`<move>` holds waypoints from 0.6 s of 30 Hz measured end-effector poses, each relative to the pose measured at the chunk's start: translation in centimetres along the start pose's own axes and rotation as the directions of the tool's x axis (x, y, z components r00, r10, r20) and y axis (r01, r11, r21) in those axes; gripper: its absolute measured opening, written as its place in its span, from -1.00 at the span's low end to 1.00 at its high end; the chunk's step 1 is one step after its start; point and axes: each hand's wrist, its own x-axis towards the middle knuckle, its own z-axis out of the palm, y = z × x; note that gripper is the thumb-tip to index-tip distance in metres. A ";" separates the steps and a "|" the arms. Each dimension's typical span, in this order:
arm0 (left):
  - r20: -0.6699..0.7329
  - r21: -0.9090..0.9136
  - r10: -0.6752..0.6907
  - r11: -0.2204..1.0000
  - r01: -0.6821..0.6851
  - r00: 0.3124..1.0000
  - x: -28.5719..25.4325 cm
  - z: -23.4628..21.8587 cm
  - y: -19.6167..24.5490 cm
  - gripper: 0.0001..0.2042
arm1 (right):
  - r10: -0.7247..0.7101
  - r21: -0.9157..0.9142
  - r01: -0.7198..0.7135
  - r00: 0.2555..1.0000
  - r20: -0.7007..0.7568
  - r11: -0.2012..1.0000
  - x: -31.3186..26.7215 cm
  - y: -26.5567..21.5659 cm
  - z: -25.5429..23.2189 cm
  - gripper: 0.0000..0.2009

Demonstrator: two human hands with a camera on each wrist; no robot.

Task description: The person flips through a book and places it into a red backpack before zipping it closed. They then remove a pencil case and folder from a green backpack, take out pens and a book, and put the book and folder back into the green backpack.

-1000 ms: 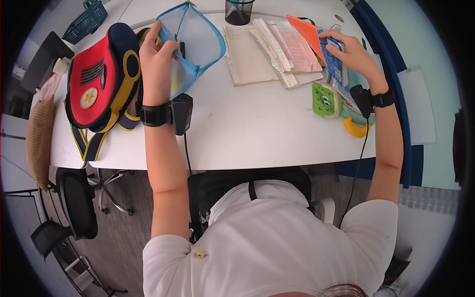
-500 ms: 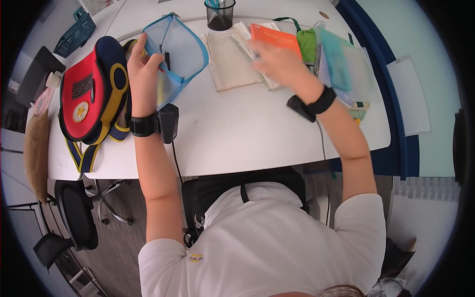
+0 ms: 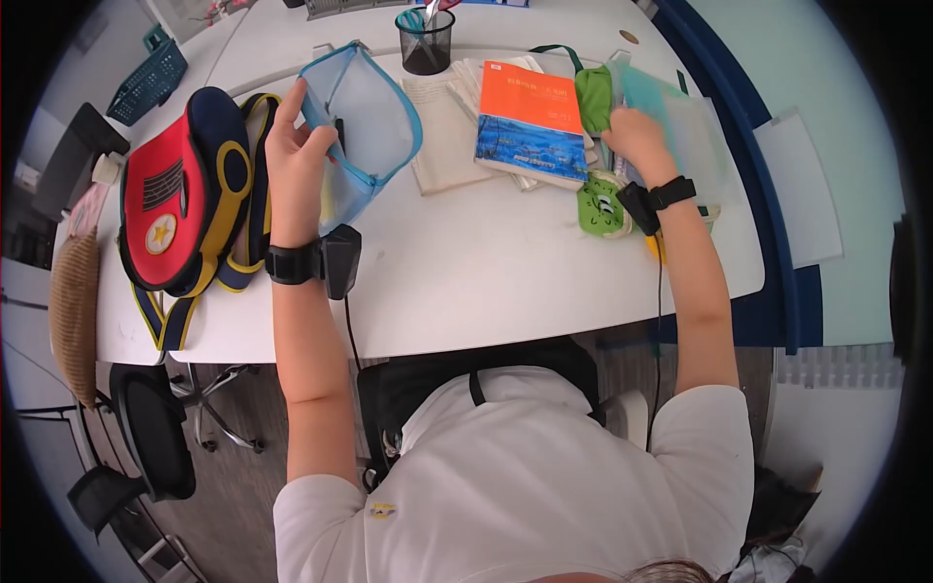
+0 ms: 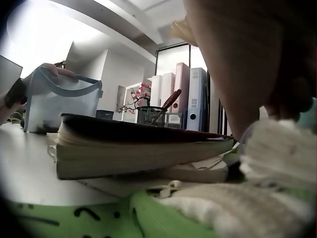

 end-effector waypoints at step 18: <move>0.226 -0.035 0.039 0.999 -0.032 0.973 -0.2 1.1 -0.9 -0.37 | -0.450 0.987 0.084 0.893 -0.013 0.137 -1.4 -20.7 -5.7 -0.64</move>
